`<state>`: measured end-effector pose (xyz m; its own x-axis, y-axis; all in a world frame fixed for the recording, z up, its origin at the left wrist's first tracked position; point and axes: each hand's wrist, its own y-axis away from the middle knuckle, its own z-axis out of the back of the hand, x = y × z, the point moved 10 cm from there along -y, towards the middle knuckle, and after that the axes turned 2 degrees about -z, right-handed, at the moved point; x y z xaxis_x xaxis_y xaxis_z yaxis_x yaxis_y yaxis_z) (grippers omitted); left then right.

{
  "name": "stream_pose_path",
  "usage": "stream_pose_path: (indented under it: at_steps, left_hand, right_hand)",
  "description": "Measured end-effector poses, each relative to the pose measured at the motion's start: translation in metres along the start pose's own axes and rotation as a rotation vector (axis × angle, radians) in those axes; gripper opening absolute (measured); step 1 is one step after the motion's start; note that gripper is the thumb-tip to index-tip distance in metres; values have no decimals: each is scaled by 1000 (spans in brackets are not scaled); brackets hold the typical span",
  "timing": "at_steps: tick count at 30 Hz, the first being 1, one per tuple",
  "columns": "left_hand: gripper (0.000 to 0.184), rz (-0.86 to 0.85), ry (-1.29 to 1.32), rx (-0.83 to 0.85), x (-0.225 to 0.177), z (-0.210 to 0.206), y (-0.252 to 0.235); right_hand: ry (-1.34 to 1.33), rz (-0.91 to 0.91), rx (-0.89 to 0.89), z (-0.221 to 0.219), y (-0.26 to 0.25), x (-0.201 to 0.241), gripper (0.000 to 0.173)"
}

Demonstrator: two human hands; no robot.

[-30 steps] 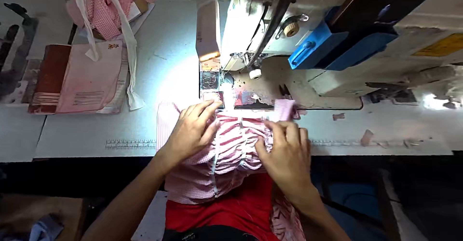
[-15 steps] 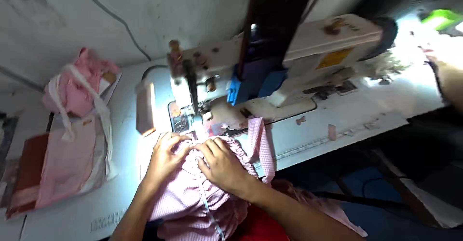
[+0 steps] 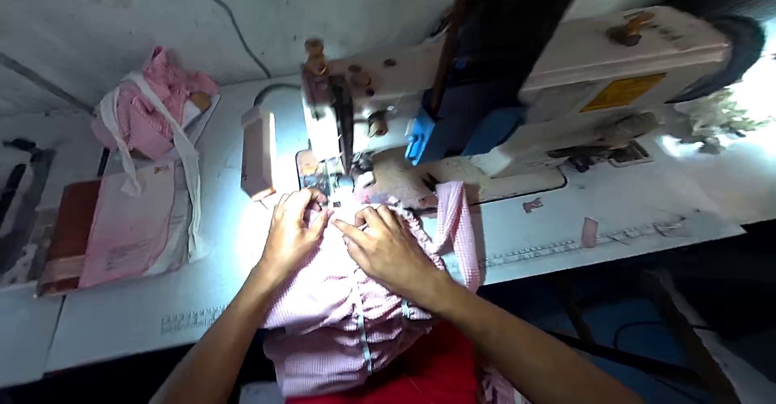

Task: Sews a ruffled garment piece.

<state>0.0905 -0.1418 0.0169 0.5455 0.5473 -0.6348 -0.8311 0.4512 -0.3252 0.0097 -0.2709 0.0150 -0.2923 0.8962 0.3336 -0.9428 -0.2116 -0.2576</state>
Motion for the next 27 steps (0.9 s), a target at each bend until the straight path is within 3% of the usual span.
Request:
stream_pose_path:
  at_steps: [4,15,27]
  left_hand:
    - [15,-57,-32,-13,-5,3,12]
    - [17,67,-122,-39,3,-11,-25]
    - [19,40,-106,-34,2,-13,-24]
  right_hand:
    - [-9,38,35,-4,4,5,37]
    - [47,9,17,4,-27,-17,40]
    - [55,-11,25,4,-18,-16,40]
